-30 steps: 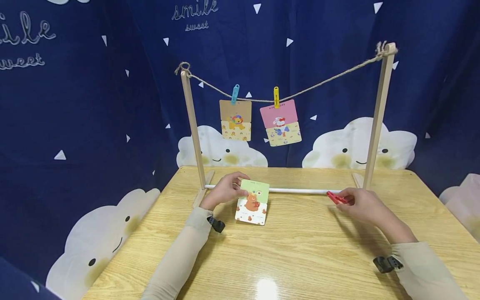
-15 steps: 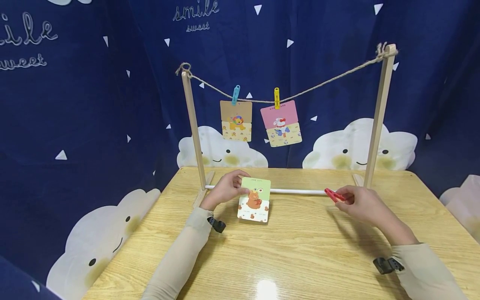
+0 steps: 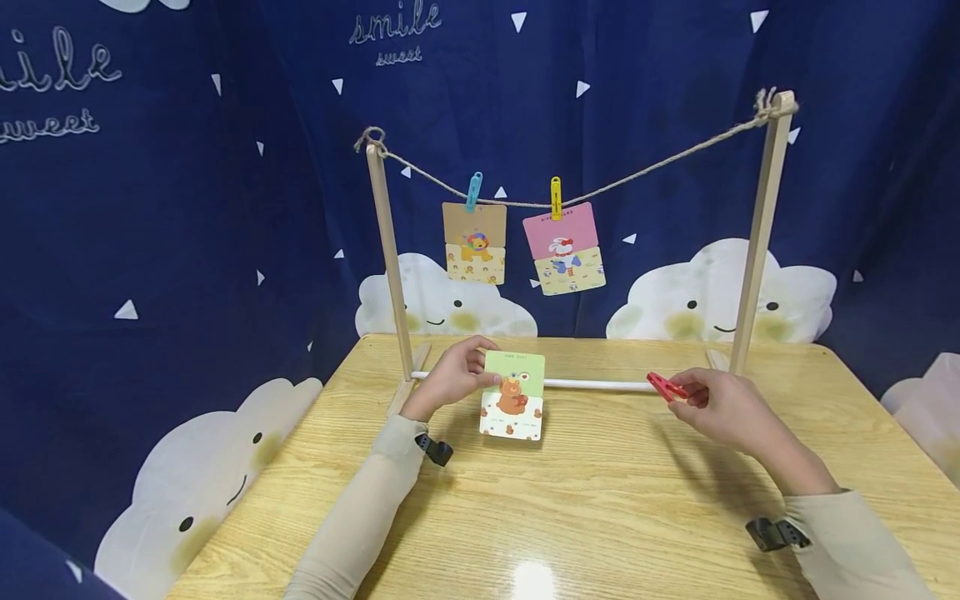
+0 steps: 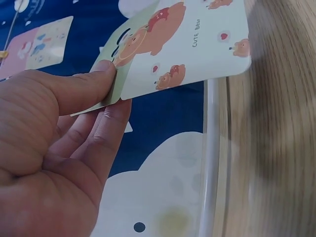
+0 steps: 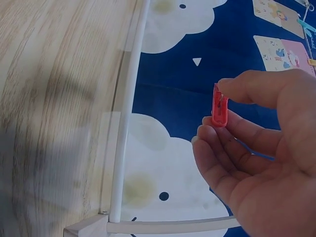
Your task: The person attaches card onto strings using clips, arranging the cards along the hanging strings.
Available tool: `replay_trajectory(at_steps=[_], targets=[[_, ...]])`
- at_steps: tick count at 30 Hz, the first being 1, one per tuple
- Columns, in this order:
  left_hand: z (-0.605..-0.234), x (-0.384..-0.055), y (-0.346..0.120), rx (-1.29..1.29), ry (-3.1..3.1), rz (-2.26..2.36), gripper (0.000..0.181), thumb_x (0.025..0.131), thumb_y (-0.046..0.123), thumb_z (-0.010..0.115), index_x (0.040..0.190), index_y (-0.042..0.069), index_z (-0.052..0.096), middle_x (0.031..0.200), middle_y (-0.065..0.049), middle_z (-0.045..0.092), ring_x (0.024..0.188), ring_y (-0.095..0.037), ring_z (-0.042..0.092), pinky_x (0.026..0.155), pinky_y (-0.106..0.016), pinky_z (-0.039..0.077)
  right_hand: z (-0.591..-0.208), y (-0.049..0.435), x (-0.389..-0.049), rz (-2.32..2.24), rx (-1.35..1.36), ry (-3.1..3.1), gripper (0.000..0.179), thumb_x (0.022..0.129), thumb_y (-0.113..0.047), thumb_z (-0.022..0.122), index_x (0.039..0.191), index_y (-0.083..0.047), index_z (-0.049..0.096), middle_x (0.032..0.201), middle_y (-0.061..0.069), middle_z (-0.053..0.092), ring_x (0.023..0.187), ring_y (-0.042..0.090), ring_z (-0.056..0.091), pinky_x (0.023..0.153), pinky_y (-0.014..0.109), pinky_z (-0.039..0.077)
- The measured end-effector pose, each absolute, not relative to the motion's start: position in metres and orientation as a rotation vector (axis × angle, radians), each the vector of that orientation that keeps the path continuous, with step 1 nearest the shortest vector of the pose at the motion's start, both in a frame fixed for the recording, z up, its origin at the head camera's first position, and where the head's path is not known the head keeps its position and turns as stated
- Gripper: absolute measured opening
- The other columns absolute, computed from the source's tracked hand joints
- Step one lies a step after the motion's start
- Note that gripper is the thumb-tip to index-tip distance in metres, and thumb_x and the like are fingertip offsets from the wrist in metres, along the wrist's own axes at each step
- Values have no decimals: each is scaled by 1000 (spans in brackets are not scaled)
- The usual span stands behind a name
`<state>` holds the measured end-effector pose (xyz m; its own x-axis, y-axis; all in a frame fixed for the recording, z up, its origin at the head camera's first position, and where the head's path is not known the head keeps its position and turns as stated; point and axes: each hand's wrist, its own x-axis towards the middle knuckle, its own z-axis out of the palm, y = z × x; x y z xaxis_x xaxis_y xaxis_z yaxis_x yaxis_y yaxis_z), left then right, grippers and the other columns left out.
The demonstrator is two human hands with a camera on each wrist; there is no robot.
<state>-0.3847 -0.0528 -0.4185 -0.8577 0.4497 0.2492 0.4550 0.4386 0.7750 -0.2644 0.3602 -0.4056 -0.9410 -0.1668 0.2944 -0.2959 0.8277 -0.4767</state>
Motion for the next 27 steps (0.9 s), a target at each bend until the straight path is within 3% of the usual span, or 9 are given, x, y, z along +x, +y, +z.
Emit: replay_trajectory(at_steps=[13,20,27], targets=[[-414,-381,-50,-847,-2641,-1438,36,89,13,84,118,9,64,88,-2,63,70,-12,56,64,-27,48,-400,355,-260,778,347,-2742,39,86,-20,84,116,1,72,92,5,73,79,17,66,63,23,54],[-414,-381,-49,-880,-2605,-1494,25,89,13,83,106,10,66,85,0,69,70,-10,62,64,-25,49,-399,354,-257,749,346,-2702,35,86,-23,85,113,-4,74,89,1,73,74,8,64,62,25,51],[-411,-378,-48,-896,-2562,-1512,22,92,14,81,94,8,60,74,1,58,61,-10,48,59,-26,40,-394,352,-253,776,332,-2663,35,84,-22,87,112,-5,75,87,1,73,72,6,64,59,24,51]])
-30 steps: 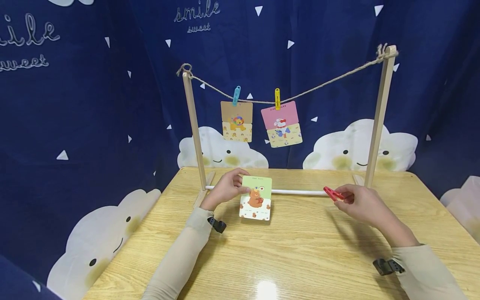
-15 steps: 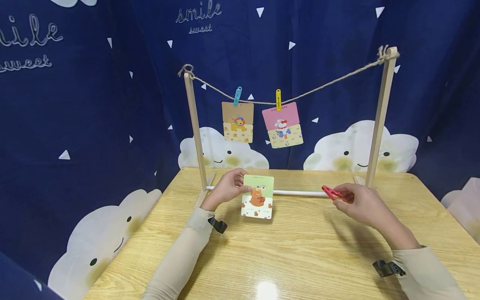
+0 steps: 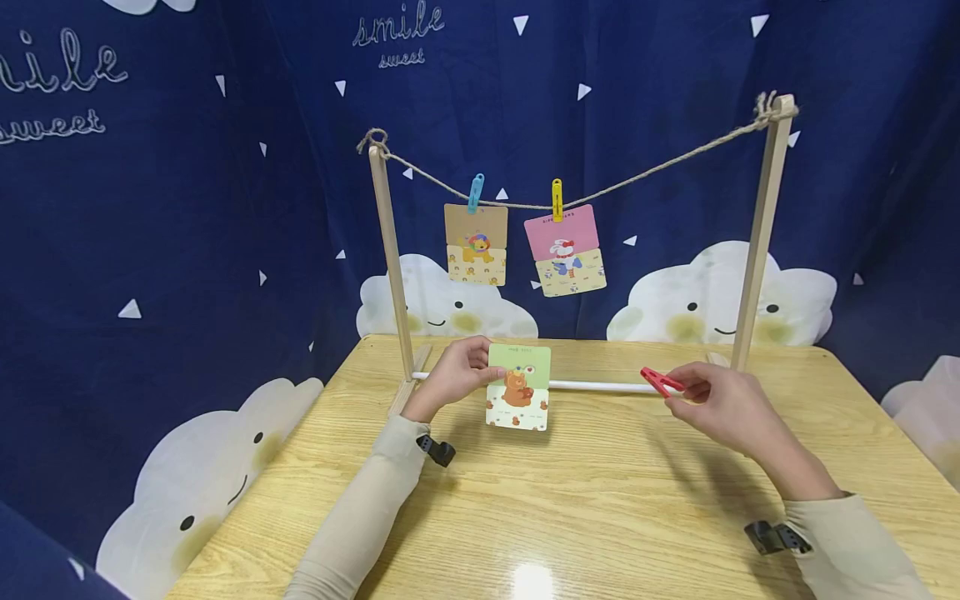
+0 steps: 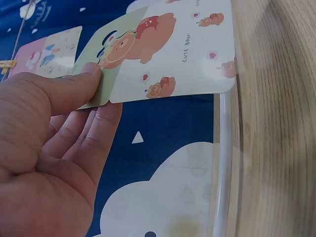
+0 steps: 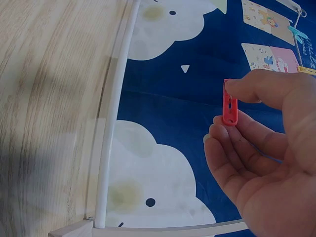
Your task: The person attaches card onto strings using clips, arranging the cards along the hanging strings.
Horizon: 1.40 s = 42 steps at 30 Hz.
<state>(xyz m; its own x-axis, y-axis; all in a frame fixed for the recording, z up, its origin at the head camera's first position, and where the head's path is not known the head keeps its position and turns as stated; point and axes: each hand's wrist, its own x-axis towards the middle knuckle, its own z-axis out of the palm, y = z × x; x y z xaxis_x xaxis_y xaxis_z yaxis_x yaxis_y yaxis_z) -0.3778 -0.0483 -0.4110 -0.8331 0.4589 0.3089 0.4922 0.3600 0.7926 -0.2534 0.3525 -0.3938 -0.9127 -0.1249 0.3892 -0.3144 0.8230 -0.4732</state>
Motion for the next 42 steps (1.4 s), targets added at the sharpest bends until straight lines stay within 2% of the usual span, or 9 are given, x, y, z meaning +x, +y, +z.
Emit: replay_trajectory(at_steps=[5,8,16,19,30,38,40,42], targets=[[-409,-376,-47,-882,-2548,-1509,18,93,16,79,92,10,63,75,2,65,62,-9,55,58,-25,43,-391,352,-251,792,315,-2635,34,83,-20,87,110,-5,75,89,4,74,72,7,65,60,23,52],[-408,-375,-46,-870,-2548,-1496,20,94,18,79,88,11,61,72,2,63,61,-9,53,56,-25,40,-390,353,-250,789,309,-2618,33,83,-19,87,110,-6,75,91,5,75,73,3,65,61,21,52],[-409,-373,-44,-884,-2509,-1464,37,95,21,77,79,9,46,59,4,36,54,-10,34,53,-25,31,-387,354,-249,836,304,-2602,32,86,-19,84,113,-6,73,94,6,76,75,-1,64,64,16,51],[-410,-373,-43,-889,-2497,-1463,41,95,22,77,77,9,43,59,5,32,53,-9,31,52,-25,30,-386,354,-249,851,301,-2591,31,87,-20,84,113,-8,73,95,6,76,76,-2,64,63,15,50],[-410,-372,-36,-900,-2459,-1485,37,95,20,77,76,11,47,58,5,35,54,-7,38,51,-24,32,-382,354,-243,877,325,-2480,29,87,-14,82,114,-9,74,92,8,77,74,-6,64,61,14,47],[-410,-370,-31,-922,-2428,-1492,38,98,24,74,76,11,46,56,5,33,51,-10,33,51,-24,30,-376,355,-239,880,256,-2437,33,88,-14,83,118,-6,73,94,13,77,75,-11,60,59,13,46],[-409,-369,-30,-913,-2417,-1498,37,98,24,74,76,11,48,55,5,34,51,-10,34,51,-25,30,-374,355,-238,896,236,-2423,34,88,-15,82,120,-6,73,95,12,76,76,-12,59,60,12,46],[-409,-367,-28,-911,-2400,-1506,35,98,24,74,76,11,50,55,5,35,50,-10,34,51,-25,31,-372,356,-238,919,225,-2400,35,88,-15,82,121,-6,73,94,6,76,76,-12,60,61,10,47]])
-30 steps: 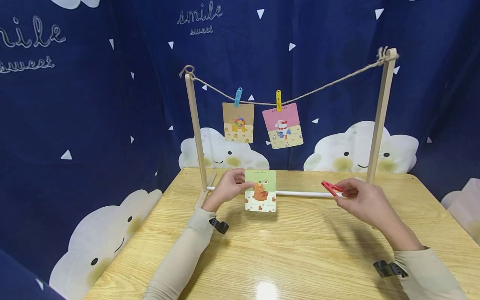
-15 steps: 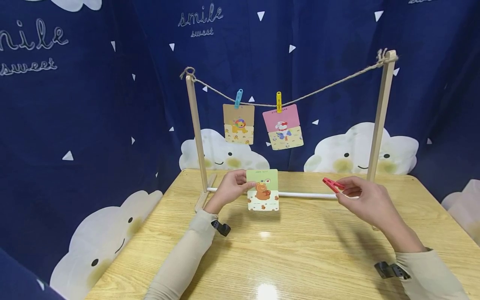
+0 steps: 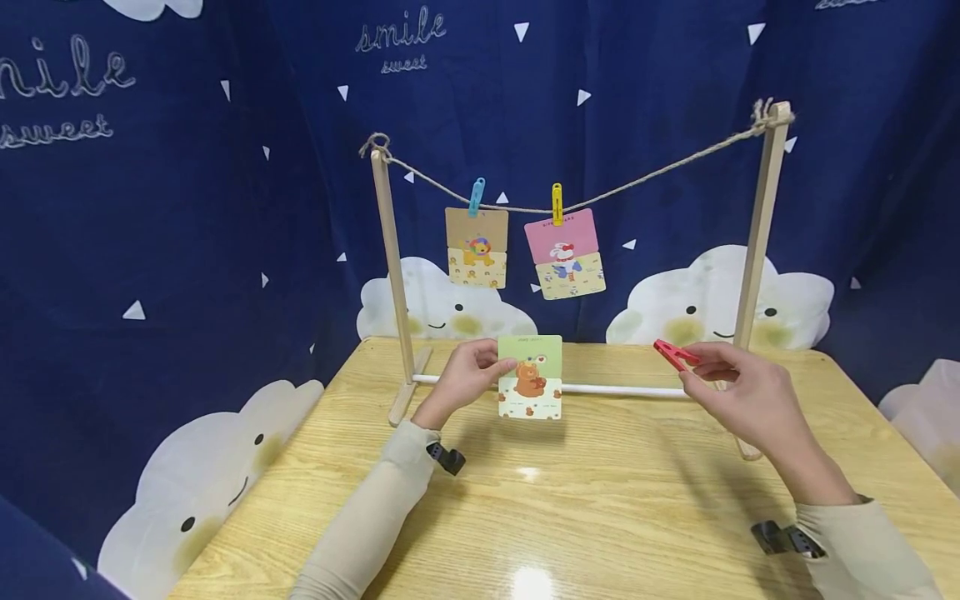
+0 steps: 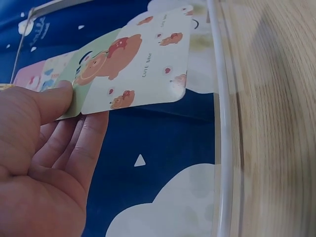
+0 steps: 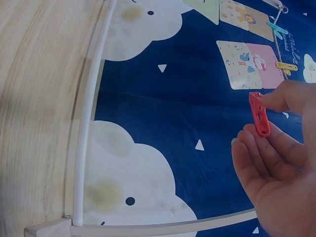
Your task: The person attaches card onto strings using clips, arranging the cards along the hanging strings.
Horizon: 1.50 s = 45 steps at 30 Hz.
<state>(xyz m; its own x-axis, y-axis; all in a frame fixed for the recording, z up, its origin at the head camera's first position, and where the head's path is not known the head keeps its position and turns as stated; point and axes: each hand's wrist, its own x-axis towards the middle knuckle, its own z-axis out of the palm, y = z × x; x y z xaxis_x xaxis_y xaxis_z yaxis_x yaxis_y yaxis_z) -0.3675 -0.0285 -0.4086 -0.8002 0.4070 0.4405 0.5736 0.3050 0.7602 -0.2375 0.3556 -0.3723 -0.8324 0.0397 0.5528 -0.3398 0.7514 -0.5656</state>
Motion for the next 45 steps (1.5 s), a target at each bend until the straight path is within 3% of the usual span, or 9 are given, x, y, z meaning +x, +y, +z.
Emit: replay_trajectory(at_steps=[5,12,18,22,30,38,45], targets=[[-407,-365,-29,-919,-2368,-1522,28,100,29,71,81,12,61,55,4,44,51,-11,38,51,-26,33,-369,356,-240,974,221,-2317,34,86,-11,84,119,-8,75,88,-16,71,77,-13,61,65,5,47],[-404,-364,-24,-893,-2348,-1526,30,100,35,70,81,12,65,57,2,53,51,-12,46,51,-26,35,-366,362,-239,994,235,-2247,37,85,-6,84,120,-4,75,93,-27,67,79,-16,61,69,3,46],[-402,-361,-18,-900,-2325,-1555,34,101,35,70,76,12,61,54,2,50,51,-12,43,53,-25,35,-360,364,-233,912,161,-2251,40,89,-15,82,126,-7,74,102,-37,57,83,-22,54,69,0,42],[-398,-361,-11,-905,-2305,-1544,35,101,34,69,75,13,60,53,2,48,51,-12,41,53,-24,35,-351,364,-232,863,126,-2274,41,91,-20,80,130,-7,72,100,-36,53,87,-22,50,74,-4,39],[-382,-360,4,-897,-2289,-1553,26,100,36,70,84,16,73,62,1,64,57,-12,54,58,-26,45,-328,367,-236,871,104,-2281,43,95,-22,76,133,-5,67,96,-38,52,84,-23,48,75,-4,37],[-368,-365,19,-917,-2233,-1594,24,99,36,71,88,15,76,63,1,65,59,-19,59,62,-26,49,-303,373,-244,903,122,-2215,41,90,-17,81,128,-5,68,93,-41,56,78,-24,54,67,-1,40],[-353,-367,35,-915,-2192,-1598,27,99,37,72,85,14,74,63,0,67,56,-19,58,50,-24,38,-278,373,-249,894,68,-2249,45,93,-28,78,130,-6,67,94,-38,54,77,-19,54,62,4,41]])
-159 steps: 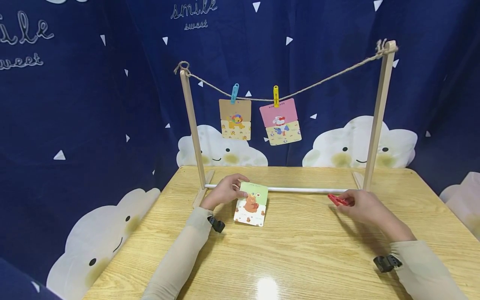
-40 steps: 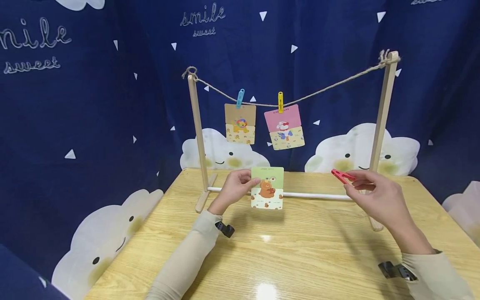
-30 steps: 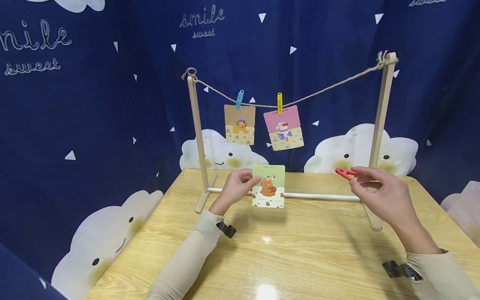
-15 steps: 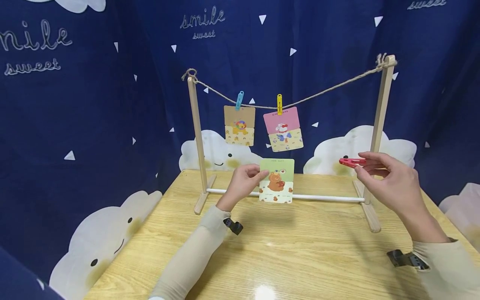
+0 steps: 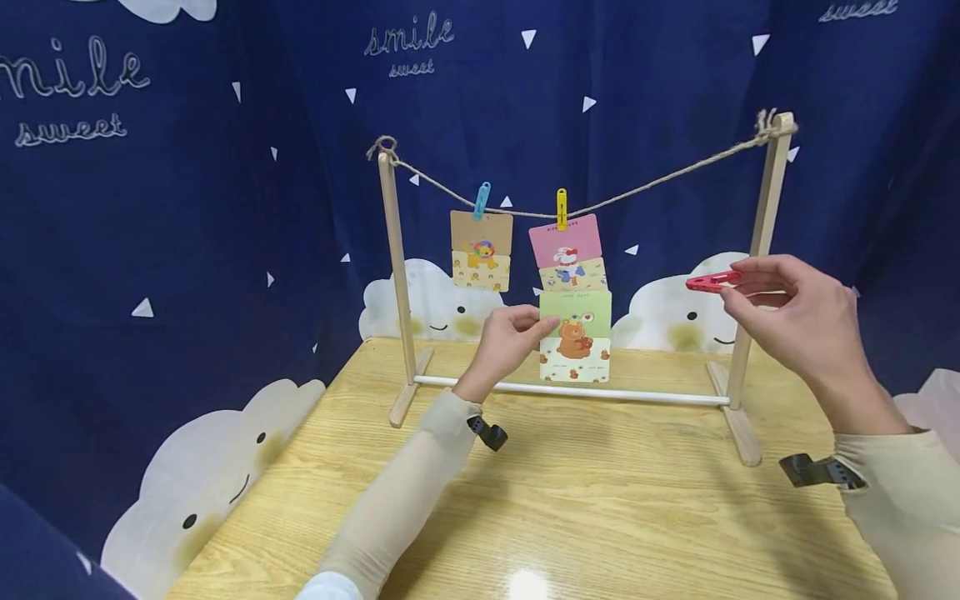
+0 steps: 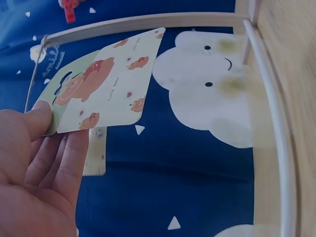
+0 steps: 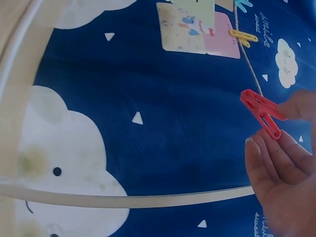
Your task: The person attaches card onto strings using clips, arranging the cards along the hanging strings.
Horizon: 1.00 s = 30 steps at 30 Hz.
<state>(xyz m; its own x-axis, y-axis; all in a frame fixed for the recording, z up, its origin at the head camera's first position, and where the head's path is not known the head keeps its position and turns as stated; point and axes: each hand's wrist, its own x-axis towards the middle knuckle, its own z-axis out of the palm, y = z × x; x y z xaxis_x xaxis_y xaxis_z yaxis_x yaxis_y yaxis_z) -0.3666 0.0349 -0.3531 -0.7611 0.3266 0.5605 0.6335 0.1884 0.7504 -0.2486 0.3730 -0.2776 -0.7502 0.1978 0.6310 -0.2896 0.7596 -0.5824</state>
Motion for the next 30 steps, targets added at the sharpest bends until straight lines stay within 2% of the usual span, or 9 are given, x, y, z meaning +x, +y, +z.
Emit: replay_trajectory(at_steps=[4,8,11,17,23,26,30], targets=[[-342,-367,45,-889,-2172,-1640,26,98,36,74,83,14,74,69,2,71,58,-11,59,51,-23,40,-258,373,-253,857,70,-2254,47,94,-30,77,133,-7,66,97,-32,56,77,-17,54,64,2,41],[-335,-368,55,-885,-2165,-1647,24,97,34,75,87,12,77,73,3,73,61,-9,60,56,-23,47,-241,374,-259,779,51,-2283,49,96,-33,73,137,-8,65,107,-5,70,79,-14,50,68,1,37],[-331,-369,60,-888,-2176,-1619,25,97,36,74,89,13,78,71,2,72,60,-11,59,54,-23,45,-231,375,-263,737,46,-2298,50,96,-35,72,138,-10,65,119,18,70,79,-12,48,67,6,36],[-321,-372,69,-848,-2176,-1609,25,96,37,75,88,13,77,75,5,74,64,-20,68,53,-23,48,-214,369,-270,696,59,-2296,49,96,-35,70,139,-11,65,121,23,70,80,-5,46,65,13,36],[-309,-375,81,-820,-2136,-1593,25,95,34,77,86,11,77,78,5,72,62,-12,64,53,-22,45,-198,365,-276,695,68,-2297,48,96,-35,69,139,-13,65,109,6,69,81,3,49,63,14,38],[-304,-376,89,-800,-2136,-1588,24,95,34,77,90,10,78,78,3,72,61,-6,61,54,-20,46,-191,364,-281,679,78,-2309,49,97,-34,67,141,-13,64,116,14,70,83,7,49,63,12,37],[-297,-376,100,-775,-2147,-1616,24,94,33,78,97,10,80,85,2,77,64,-3,65,57,-19,52,-180,363,-286,668,98,-2321,49,99,-34,65,143,-13,63,125,24,68,86,11,48,63,13,37]])
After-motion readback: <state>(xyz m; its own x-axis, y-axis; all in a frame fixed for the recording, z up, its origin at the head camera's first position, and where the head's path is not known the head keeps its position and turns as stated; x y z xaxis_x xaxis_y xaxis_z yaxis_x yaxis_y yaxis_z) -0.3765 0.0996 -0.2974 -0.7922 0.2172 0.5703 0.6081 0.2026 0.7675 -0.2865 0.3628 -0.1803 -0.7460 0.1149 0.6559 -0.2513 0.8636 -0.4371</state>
